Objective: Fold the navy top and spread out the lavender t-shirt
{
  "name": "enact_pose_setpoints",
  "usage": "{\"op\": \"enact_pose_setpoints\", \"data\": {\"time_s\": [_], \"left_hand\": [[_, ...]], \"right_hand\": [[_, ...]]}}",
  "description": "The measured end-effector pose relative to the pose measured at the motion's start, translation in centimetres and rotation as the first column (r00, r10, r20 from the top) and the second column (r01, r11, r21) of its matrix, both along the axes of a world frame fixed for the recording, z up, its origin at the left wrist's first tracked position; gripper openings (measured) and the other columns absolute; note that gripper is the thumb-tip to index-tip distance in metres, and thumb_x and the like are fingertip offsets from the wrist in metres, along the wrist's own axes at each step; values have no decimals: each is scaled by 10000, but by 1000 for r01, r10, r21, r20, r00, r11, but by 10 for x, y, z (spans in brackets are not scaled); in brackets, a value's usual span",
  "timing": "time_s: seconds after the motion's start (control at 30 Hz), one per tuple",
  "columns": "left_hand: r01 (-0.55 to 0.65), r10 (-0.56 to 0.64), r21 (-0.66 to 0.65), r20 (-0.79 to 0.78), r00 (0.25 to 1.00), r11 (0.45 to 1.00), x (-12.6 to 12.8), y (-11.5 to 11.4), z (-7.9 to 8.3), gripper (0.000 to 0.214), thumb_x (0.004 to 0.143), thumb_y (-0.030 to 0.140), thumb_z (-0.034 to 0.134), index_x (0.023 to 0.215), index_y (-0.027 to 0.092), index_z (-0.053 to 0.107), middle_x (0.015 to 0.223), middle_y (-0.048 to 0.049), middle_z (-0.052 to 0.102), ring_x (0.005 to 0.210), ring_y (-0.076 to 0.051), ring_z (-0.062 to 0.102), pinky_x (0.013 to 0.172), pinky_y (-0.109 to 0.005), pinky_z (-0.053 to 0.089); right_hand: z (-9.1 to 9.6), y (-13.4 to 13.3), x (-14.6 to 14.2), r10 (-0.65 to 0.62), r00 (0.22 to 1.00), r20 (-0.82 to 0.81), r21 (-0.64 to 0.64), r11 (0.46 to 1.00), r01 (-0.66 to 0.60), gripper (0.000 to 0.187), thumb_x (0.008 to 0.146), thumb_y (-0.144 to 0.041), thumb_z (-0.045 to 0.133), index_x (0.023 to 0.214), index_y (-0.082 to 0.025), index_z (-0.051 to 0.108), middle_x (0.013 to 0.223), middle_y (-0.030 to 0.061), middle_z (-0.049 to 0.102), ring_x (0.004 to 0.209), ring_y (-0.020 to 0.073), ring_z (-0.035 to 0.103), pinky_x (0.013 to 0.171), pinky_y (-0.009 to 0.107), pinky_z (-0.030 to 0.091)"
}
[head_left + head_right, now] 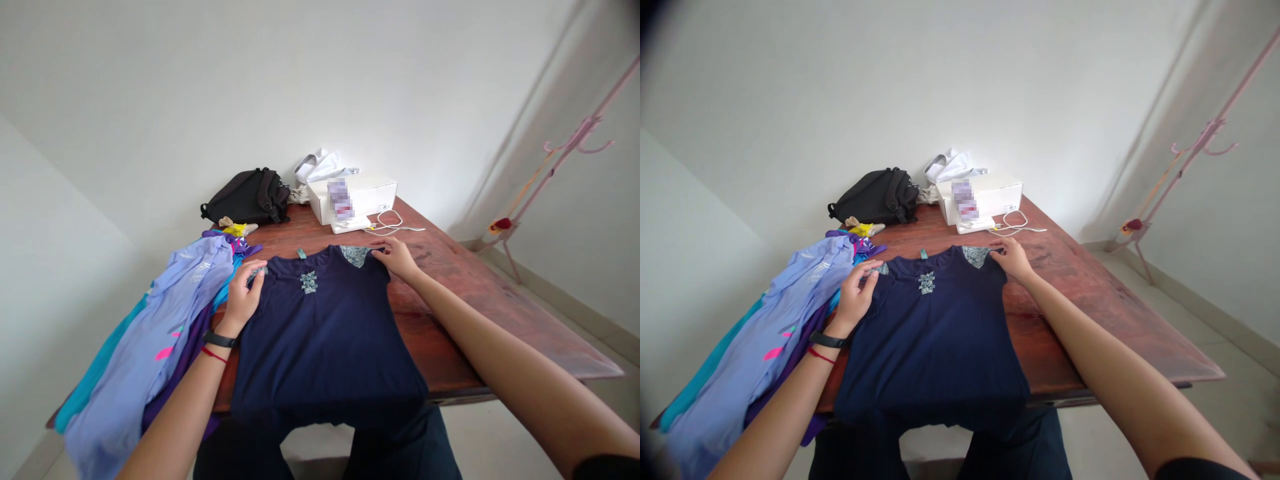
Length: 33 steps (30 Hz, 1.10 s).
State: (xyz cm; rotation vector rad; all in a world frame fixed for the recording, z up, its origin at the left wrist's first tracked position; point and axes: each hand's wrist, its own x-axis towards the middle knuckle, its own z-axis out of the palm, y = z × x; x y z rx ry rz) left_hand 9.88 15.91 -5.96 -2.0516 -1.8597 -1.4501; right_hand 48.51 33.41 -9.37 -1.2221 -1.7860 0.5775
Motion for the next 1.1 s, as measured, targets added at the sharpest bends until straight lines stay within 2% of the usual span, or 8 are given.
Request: {"op": "enact_pose_setpoints", "data": {"time_s": [0.17,0.3,0.43,0.53,0.63,0.7,0.9,1.1], "left_hand": [[5,-11,32,179,984,999,17,1,11,257,961,394,520,1024,209,686,1123,-87,721,1115,-239,666,1008,-375,513],[218,-112,-145,523,845,965,40,15,31,319,910,398,584,1155,196,618,1090,-94,732,1010,-226,708,840,-339,567],[540,-111,-299,792,600,787,78,27,61,386,895,335,616,1252,216,534,1093,-99,733,909,-209,734,763,-337,583],[696,-59,-311,890,453,647,114,36,74,333,911,296,607,1230,222,545,1160,-122,720,944,-219,739,795,-354,591],[808,90,-258,964,249,529,152,54,73,255,940,305,567,1174,204,561,1267,-145,674,1056,-237,720,892,-377,581],[833,160,-229,972,171,504,175,70,65,249,955,338,529,1160,197,550,1233,-148,671,1033,-238,722,912,-396,574],[802,227,-367,929,292,471,220,108,30,169,958,311,477,1025,185,568,836,-42,620,705,-173,705,750,-312,581],[808,139,-324,945,295,492,224,112,11,169,905,261,620,1054,184,595,921,-45,678,723,-174,724,710,-294,578]], "right_hand": [[0,1,-3,51,990,-130,-30,998,-55,205,810,-238,673,996,-175,730,1039,85,767,919,223,713,891,364,553],[-1,4,-3,58,983,-173,-10,998,-61,177,809,-229,674,965,-170,732,1024,92,775,964,237,715,926,376,543],[0,4,-4,65,978,-196,-21,997,-71,169,805,-252,678,944,-175,737,1017,87,773,981,241,709,943,384,540],[3,-1,-6,83,958,-273,-66,992,-105,186,807,-292,677,940,-174,731,987,83,767,915,231,708,887,373,560],[8,-6,-9,105,892,-439,-186,961,-205,215,817,-346,670,949,-182,716,932,70,754,806,196,697,745,319,578],[12,-10,-9,109,832,-544,-245,927,-282,224,817,-363,673,957,-193,711,925,60,747,775,171,688,690,279,567],[19,-14,-10,137,723,-677,-222,899,-378,264,742,-372,744,930,-190,713,888,55,736,761,166,680,699,280,554],[10,-15,-15,149,691,-707,-236,872,-429,236,688,-285,747,906,-195,731,881,39,738,776,172,674,725,290,546]]}}
